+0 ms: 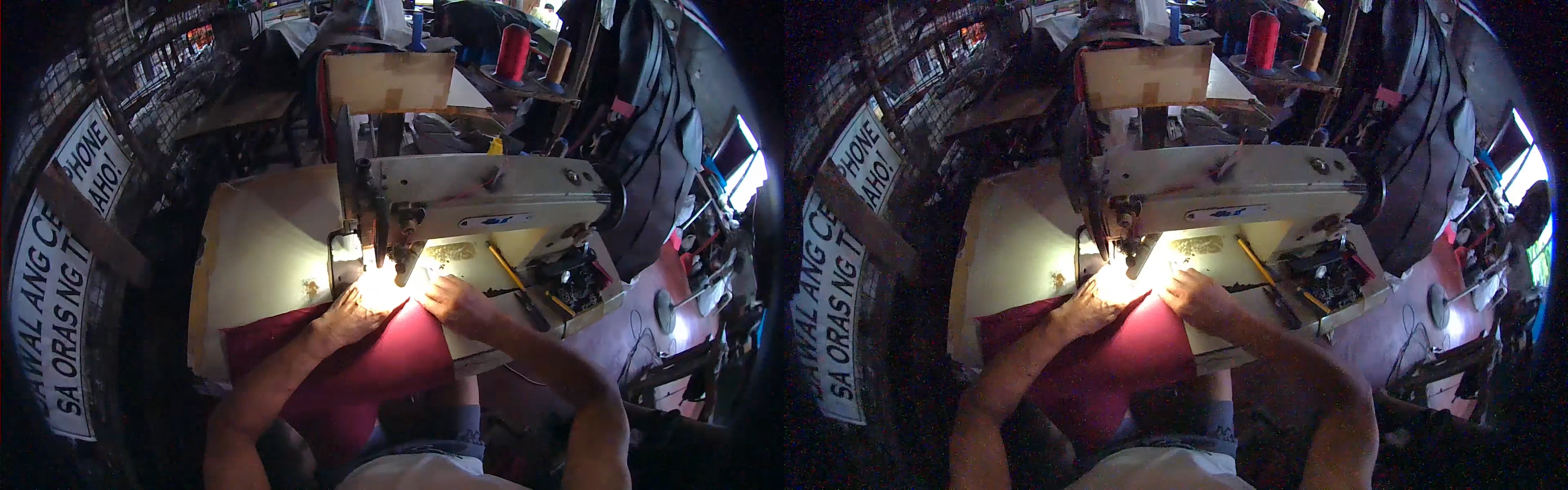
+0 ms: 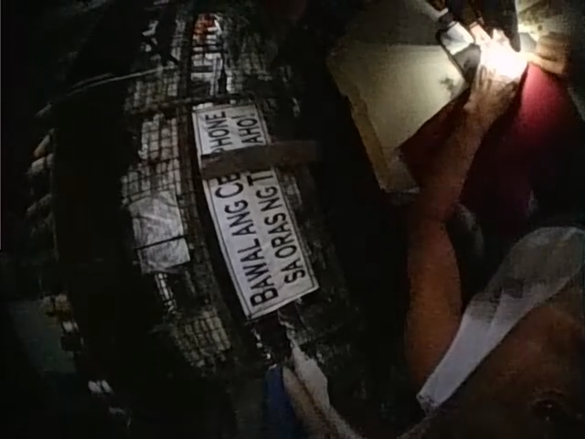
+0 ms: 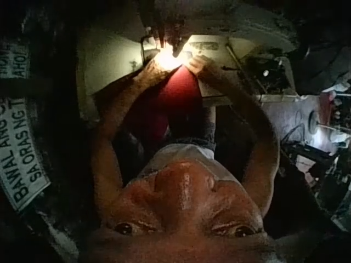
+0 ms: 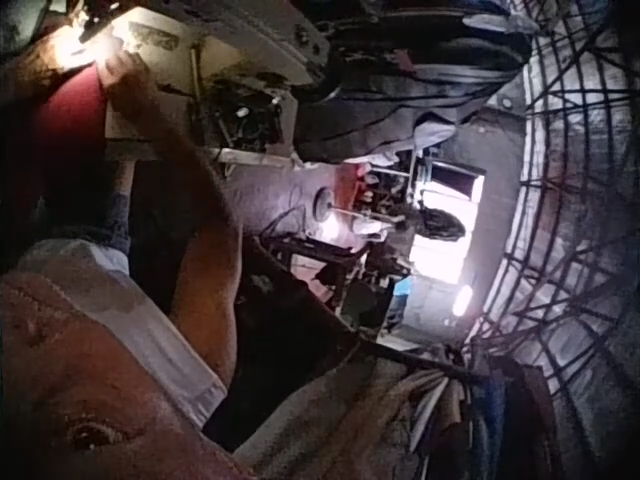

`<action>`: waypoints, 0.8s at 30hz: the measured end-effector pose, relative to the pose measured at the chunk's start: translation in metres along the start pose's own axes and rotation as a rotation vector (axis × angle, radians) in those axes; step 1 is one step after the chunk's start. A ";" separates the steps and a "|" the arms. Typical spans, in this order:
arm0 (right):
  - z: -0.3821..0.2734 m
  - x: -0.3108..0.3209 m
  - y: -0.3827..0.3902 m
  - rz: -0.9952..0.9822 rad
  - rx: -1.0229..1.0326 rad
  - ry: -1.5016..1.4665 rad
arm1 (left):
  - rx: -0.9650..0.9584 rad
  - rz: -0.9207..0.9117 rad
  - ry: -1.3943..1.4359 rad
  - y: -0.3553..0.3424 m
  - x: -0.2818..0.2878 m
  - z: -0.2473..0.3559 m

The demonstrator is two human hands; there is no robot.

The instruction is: Sewing components of a bag together using an industrial sewing machine.

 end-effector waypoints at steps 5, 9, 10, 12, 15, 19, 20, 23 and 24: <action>-0.011 0.011 0.001 -0.070 -0.080 -0.015 | -0.115 0.181 -0.001 0.001 0.011 0.009; -0.018 0.013 -0.005 -0.096 -0.115 0.014 | -0.109 0.205 0.061 0.004 0.012 0.008; -0.019 0.012 -0.006 -0.116 -0.142 0.021 | -0.132 0.295 0.113 0.006 0.016 0.007; -0.025 0.014 -0.008 -0.057 -0.134 0.163 | -0.097 0.228 0.075 0.006 0.013 0.005; -0.030 0.011 -0.005 -0.128 -0.164 0.148 | -0.111 0.261 0.083 0.006 0.014 0.004; -0.029 0.012 -0.001 -0.077 -0.231 0.088 | -0.140 0.328 0.100 0.007 0.018 0.006; -0.027 0.011 0.000 -0.063 -0.248 0.022 | -0.131 0.339 0.080 0.008 0.018 0.005; -0.024 0.005 0.003 -0.071 -0.312 0.030 | -0.098 0.296 0.089 0.007 0.013 0.000; -0.023 -0.002 0.005 -0.180 -0.352 0.090 | -0.090 0.290 0.104 0.008 0.011 -0.001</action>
Point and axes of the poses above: each hand's wrist, its own y-axis away from the middle knuckle, its own x-axis out of the back of the hand, z = x × y, the point moved 5 cm from there along -y, towards the middle knuckle, and after that the axes turned 11 degrees about y, right-handed, at the moved point
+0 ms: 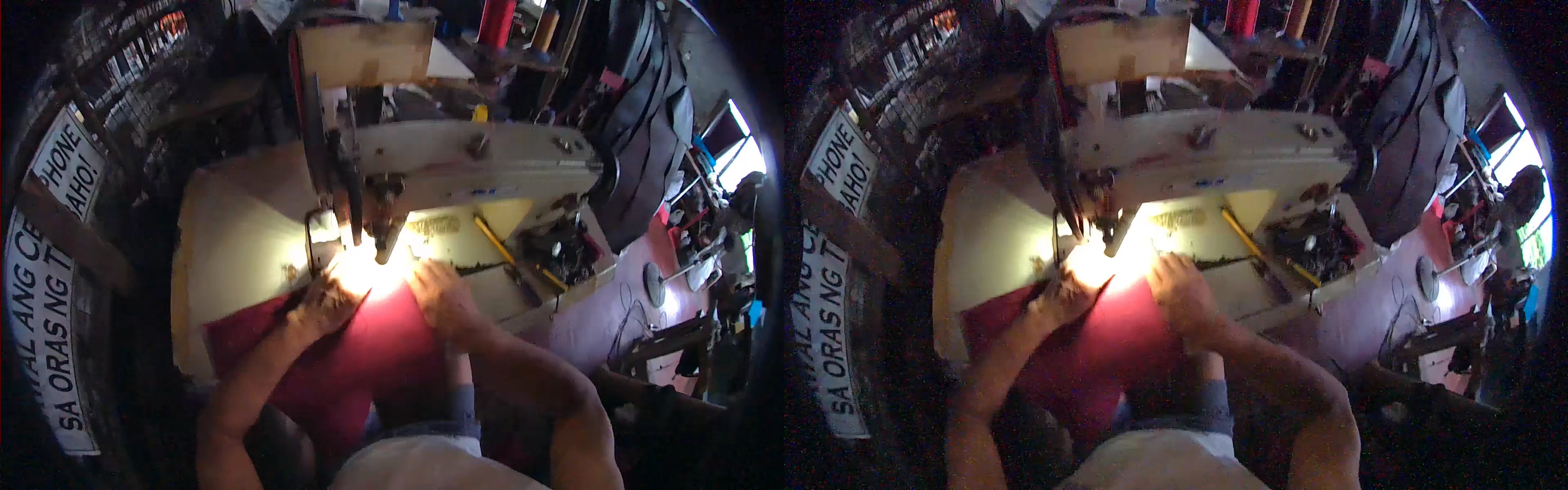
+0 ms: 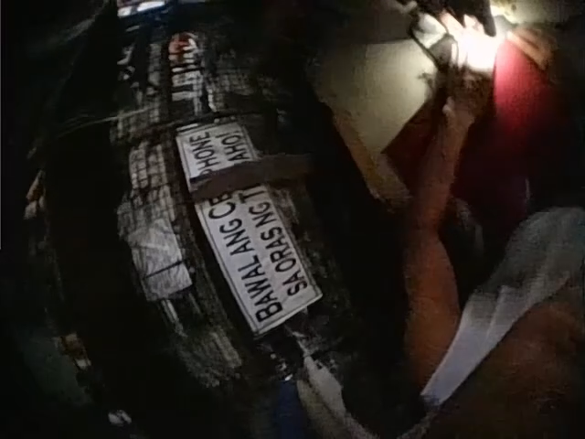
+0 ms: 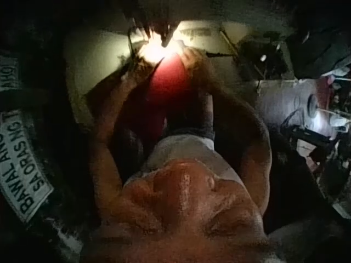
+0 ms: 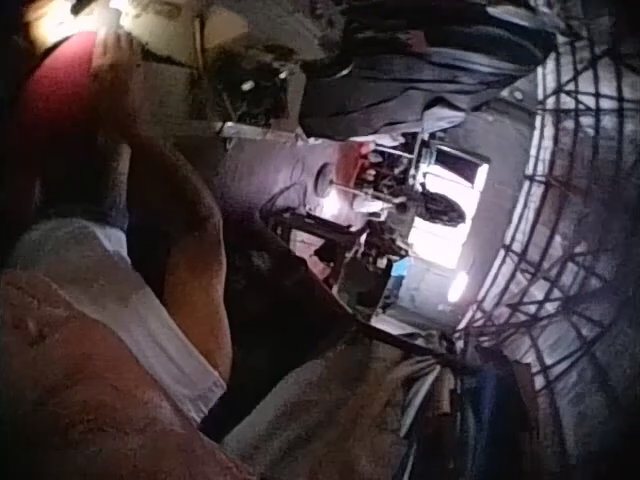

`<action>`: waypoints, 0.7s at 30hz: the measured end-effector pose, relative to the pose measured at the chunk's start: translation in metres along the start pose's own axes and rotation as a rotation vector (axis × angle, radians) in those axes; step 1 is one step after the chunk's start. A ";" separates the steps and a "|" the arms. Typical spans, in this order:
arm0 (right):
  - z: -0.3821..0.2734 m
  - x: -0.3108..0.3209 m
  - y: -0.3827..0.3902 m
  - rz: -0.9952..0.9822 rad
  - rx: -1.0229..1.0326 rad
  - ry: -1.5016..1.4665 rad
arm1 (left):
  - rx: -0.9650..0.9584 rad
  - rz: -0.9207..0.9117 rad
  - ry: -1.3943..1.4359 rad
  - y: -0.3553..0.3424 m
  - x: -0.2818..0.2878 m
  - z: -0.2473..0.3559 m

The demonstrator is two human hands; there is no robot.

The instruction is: Sewing components of a bag together using an industrial sewing machine.

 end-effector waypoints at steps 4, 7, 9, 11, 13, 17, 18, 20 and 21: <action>0.000 0.003 0.003 0.171 0.017 0.023 | -0.053 0.126 0.013 0.009 0.003 0.000; 0.004 0.003 0.004 0.198 -0.045 -0.097 | 0.039 0.089 0.079 0.013 0.002 -0.006; 0.005 0.001 0.004 0.182 -0.062 -0.105 | 0.040 0.084 0.051 0.014 0.004 -0.006; 0.004 -0.001 0.003 0.168 -0.064 -0.081 | 0.053 0.057 0.036 0.015 0.005 -0.005; 0.004 0.000 0.003 0.197 -0.070 -0.070 | 0.065 0.032 0.014 0.016 0.006 -0.005; 0.003 0.000 0.003 0.198 -0.076 -0.092 | 0.124 0.042 0.068 0.022 0.010 -0.005; 0.004 0.001 0.003 0.210 -0.073 -0.085 | 0.173 0.043 0.073 0.024 0.011 -0.007; 0.004 0.001 0.003 0.179 -0.071 -0.070 | 0.156 0.031 0.057 0.025 0.011 -0.006; 0.005 0.002 0.005 0.195 -0.090 -0.054 | 0.151 0.033 0.036 0.025 0.011 -0.006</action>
Point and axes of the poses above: each hand's wrist, its own y-axis away from the middle knuckle, its own x-axis out of the back of the hand, z = x × y, the point moved 5 cm from there along -y, towards the middle knuckle, and after that the axes turned 11 degrees about y, right-handed, at the moved point
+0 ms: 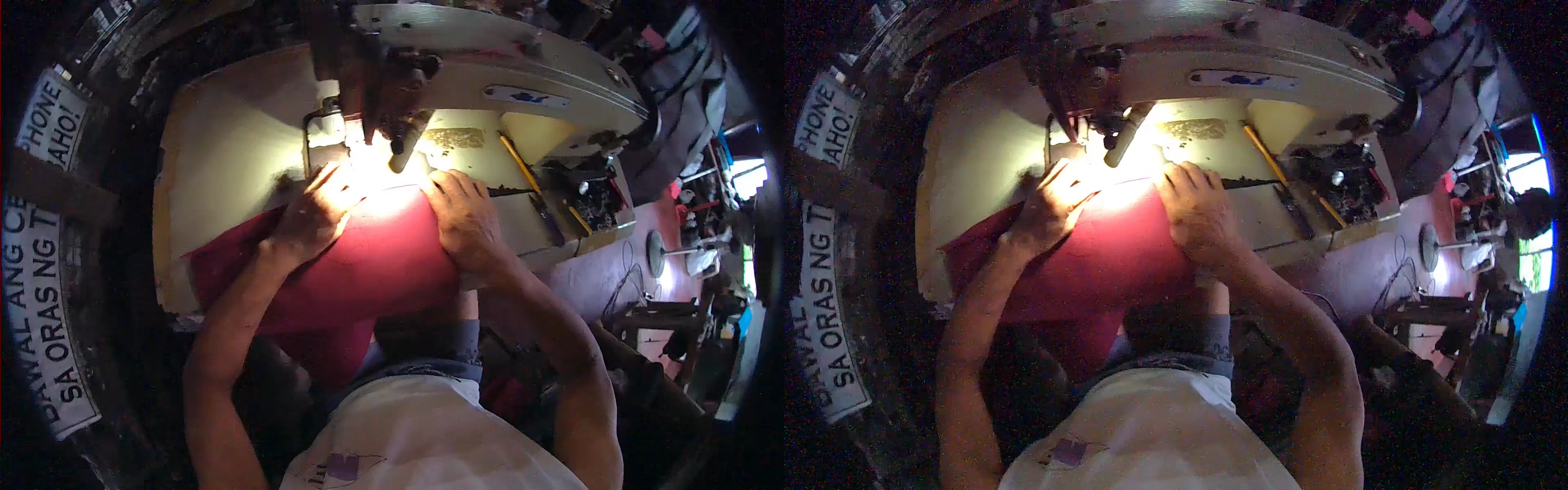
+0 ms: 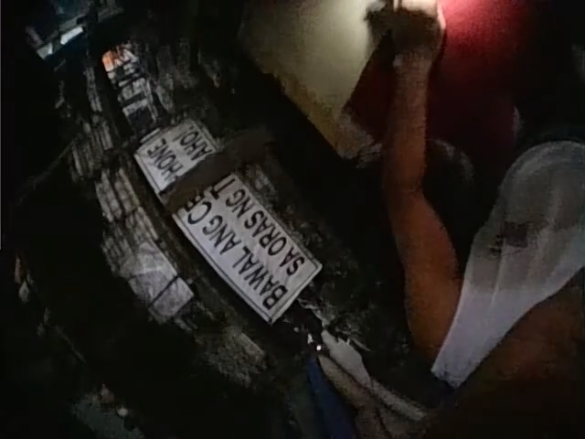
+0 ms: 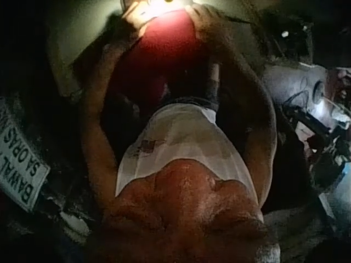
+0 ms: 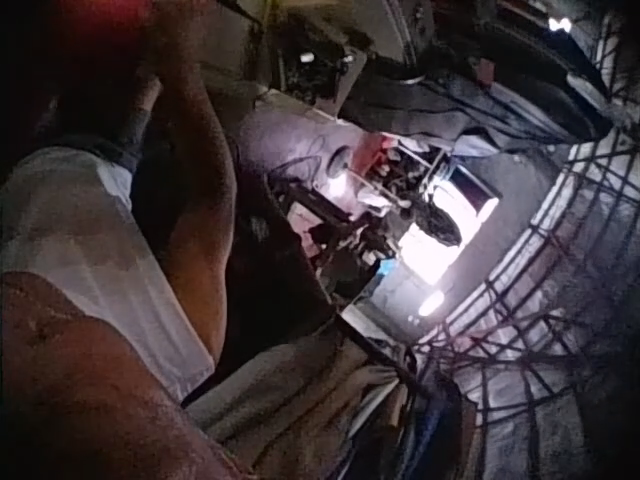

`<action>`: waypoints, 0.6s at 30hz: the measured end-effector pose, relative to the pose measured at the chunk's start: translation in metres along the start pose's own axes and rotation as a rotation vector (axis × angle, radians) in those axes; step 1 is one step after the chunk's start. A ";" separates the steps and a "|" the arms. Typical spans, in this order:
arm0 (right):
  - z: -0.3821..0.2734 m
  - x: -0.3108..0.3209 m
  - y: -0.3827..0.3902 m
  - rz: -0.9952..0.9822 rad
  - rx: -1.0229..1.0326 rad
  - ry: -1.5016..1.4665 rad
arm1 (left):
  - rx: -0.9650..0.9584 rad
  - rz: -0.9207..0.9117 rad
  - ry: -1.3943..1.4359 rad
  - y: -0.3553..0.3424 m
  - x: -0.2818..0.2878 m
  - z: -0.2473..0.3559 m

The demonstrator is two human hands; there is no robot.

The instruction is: Sewing components of a bag together using an industrial sewing machine.

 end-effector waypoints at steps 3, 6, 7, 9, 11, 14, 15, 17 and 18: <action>0.001 -0.003 0.001 -0.075 -0.004 -0.009 | -0.012 -0.051 0.002 0.003 0.002 0.000; -0.001 -0.005 0.002 -0.082 0.021 0.032 | 0.013 -0.022 0.009 0.013 0.013 -0.001; -0.001 -0.005 0.001 -0.042 0.009 0.048 | 0.011 0.025 -0.019 0.019 0.020 0.000; -0.005 -0.005 0.002 -0.002 0.020 0.033 | 0.056 0.011 -0.086 0.030 0.027 0.000; 0.000 -0.006 0.002 0.010 -0.054 -0.037 | 0.209 0.110 -0.178 0.041 0.041 -0.005; 0.001 -0.004 0.002 0.055 -0.064 -0.065 | 0.193 0.152 -0.286 0.053 0.056 -0.002; 0.002 -0.005 0.003 0.036 -0.074 -0.083 | 0.206 0.158 -0.296 0.056 0.059 -0.001; 0.003 -0.003 0.004 0.052 -0.091 -0.115 | 0.203 0.149 -0.306 0.061 0.061 0.001; 0.003 -0.004 0.004 0.038 -0.095 -0.150 | 0.204 0.166 -0.299 0.063 0.061 0.002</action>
Point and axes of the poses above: each hand's wrist, its own y-axis away from the middle knuckle, its own x-axis out of the back of the hand, z = x × y, the point moved 5 cm from there along -y, towards the middle knuckle, and after that the axes turned 11 degrees about y, right-handed, at the moved point
